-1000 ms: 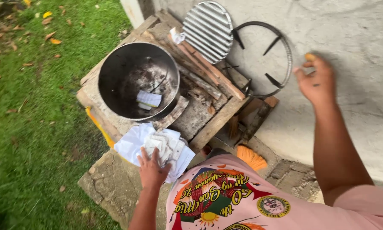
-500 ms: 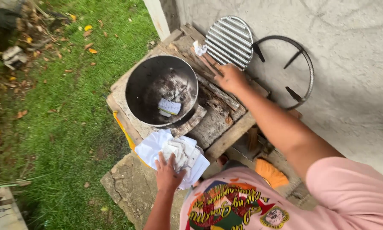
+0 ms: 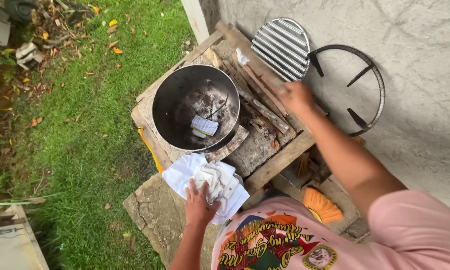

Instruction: Arranging paper and wood kindling in a metal pot to prepare for starting a fire.

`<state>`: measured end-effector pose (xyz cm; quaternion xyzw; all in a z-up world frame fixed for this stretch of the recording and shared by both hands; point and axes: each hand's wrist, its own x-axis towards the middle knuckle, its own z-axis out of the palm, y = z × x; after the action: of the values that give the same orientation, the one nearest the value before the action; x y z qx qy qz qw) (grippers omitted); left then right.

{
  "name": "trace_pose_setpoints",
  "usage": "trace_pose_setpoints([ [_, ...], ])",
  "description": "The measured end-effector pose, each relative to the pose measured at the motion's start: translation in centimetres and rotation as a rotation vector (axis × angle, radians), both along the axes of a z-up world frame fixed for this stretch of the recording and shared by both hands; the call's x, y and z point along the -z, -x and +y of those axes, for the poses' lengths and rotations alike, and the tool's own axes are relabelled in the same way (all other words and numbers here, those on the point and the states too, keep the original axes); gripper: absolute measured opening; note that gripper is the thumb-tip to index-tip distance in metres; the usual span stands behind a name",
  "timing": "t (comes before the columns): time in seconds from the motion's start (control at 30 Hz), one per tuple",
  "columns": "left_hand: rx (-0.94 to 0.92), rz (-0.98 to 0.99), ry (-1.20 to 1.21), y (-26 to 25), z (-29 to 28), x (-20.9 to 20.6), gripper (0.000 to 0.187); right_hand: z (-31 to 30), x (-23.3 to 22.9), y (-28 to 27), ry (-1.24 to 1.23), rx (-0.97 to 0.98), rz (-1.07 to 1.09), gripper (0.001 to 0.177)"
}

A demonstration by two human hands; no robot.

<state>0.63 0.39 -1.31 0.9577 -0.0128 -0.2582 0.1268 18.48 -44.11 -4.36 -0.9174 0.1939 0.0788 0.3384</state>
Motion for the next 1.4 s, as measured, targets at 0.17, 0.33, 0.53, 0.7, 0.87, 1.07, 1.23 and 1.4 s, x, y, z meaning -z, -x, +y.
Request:
trace_pose_setpoints([
  [0.17, 0.017, -0.005, 0.009, -0.2, -0.2, 0.0, 0.090, -5.0, 2.1, 3.9, 0.508, -0.077, -0.529, 0.034],
  [0.33, -0.004, 0.043, -0.022, -0.5, -0.1, -0.2, 0.090, -1.2, -1.7, 6.1, 0.521, -0.065, -0.333, 0.047],
  [0.53, 0.002, 0.047, -0.028, -0.5, -0.2, -0.3, 0.089, 4.4, -1.6, 5.1, 0.247, -0.189, -0.247, 0.051],
  [0.7, -0.006, 0.057, -0.048, -0.5, -0.5, -0.6, 0.089, 7.7, 3.8, 2.0, 0.278, -0.273, -0.186, 0.067],
  [0.87, 0.005, 0.023, -0.021, -0.3, -0.3, -0.2, 0.087, 8.1, 1.7, 1.0, 0.283, -0.209, -0.009, 0.051],
  [1.07, -0.005, 0.022, -0.027, -0.3, -0.3, -0.2, 0.087, 5.7, -0.6, 1.3, 0.120, -0.147, -0.197, 0.035],
  [1.23, -0.007, 0.005, -0.009, -0.2, -0.5, -0.3, 0.087, 2.9, -4.2, -0.1, 0.356, -0.096, -0.305, 0.041],
  [1.4, -0.026, 0.045, -0.035, -0.2, -0.4, -0.3, 0.088, 4.7, -3.4, 1.4, 0.282, -0.178, -0.352, 0.040],
])
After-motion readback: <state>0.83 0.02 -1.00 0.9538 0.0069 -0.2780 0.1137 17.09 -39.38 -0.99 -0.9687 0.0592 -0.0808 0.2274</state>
